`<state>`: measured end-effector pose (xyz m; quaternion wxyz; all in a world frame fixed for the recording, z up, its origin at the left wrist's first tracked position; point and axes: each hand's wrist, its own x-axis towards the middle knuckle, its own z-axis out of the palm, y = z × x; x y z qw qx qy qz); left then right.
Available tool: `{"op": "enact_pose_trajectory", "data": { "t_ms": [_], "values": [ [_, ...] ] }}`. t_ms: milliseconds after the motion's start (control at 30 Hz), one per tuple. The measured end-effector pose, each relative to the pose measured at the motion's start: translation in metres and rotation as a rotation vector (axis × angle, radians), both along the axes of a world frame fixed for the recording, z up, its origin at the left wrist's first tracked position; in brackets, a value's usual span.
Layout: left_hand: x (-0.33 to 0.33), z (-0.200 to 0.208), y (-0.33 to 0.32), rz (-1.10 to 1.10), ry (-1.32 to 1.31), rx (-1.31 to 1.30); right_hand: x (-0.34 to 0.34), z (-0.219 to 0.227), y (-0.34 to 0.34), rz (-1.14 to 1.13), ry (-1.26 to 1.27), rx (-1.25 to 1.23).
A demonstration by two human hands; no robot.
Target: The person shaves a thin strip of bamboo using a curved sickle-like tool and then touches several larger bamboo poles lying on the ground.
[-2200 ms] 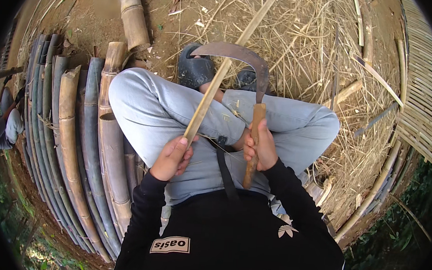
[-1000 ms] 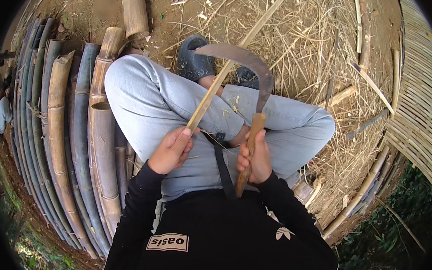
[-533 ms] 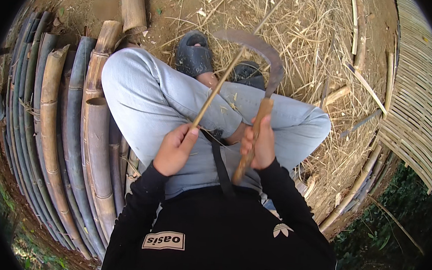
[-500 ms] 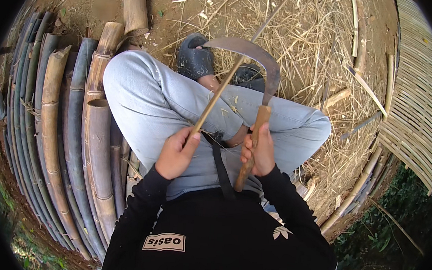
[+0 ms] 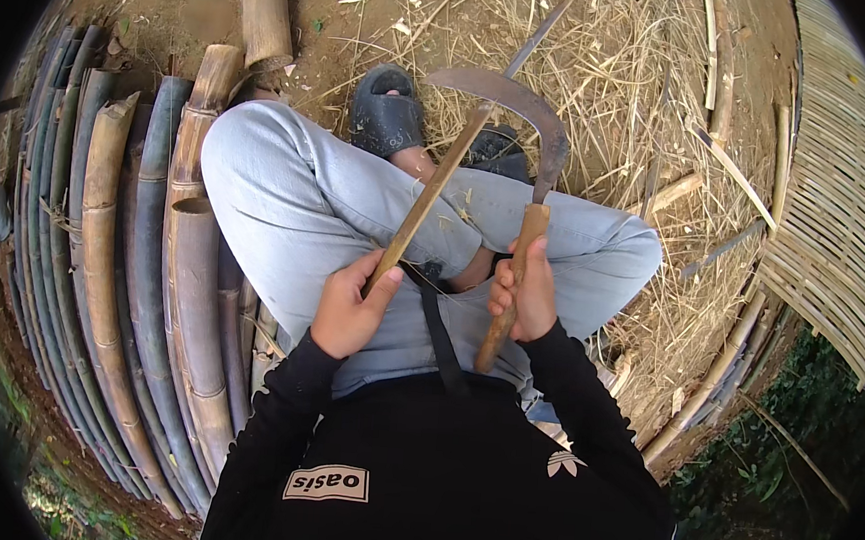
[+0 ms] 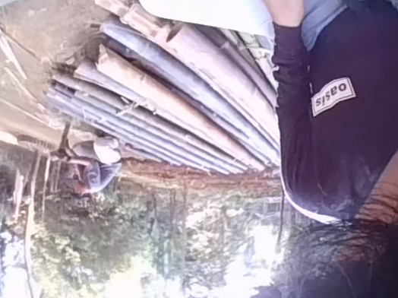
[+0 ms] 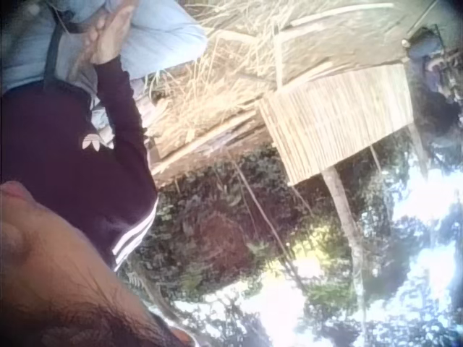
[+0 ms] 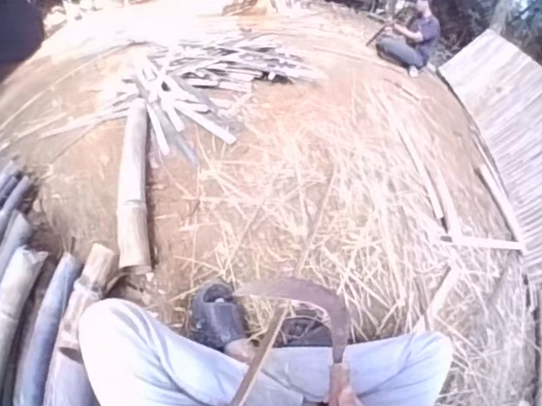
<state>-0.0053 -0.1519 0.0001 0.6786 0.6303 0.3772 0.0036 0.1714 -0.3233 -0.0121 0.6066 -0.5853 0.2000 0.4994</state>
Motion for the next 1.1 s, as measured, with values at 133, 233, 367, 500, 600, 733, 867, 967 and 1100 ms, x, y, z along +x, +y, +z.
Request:
{"op": "enact_pose_trajectory", "data": {
  "t_ms": [133,233,367,500,600,733,867,967,1100],
  "values": [
    [0.000,0.002,0.005,-0.037,0.013,-0.096,0.004,0.002,0.005,-0.094,-0.035,0.044],
    [0.000,0.006,0.009,-0.027,0.028,-0.131,0.003,0.005,0.005,0.010,0.150,-0.051],
    [0.003,0.007,0.011,0.012,0.024,-0.253,-0.002,0.008,-0.001,-0.121,0.049,0.023],
    [0.004,0.003,0.013,-0.012,0.037,-0.402,-0.001,0.004,-0.007,0.008,0.121,0.003],
    [0.002,0.004,0.016,-0.024,0.066,-0.334,0.003,-0.002,-0.002,-0.103,-0.123,0.079],
    [-0.001,-0.002,0.016,-0.024,-0.023,-0.293,-0.012,-0.008,0.006,-0.012,0.054,-0.080],
    [0.001,-0.013,0.013,-0.074,-0.091,-0.214,-0.013,-0.014,0.017,-0.125,-0.141,0.086],
    [0.000,-0.013,0.008,-0.061,-0.103,-0.161,-0.010,-0.014,0.017,-0.100,0.037,0.037],
    [0.002,-0.009,0.007,-0.092,-0.067,-0.111,0.003,-0.015,0.007,-0.083,-0.029,0.053]
  ]
}}
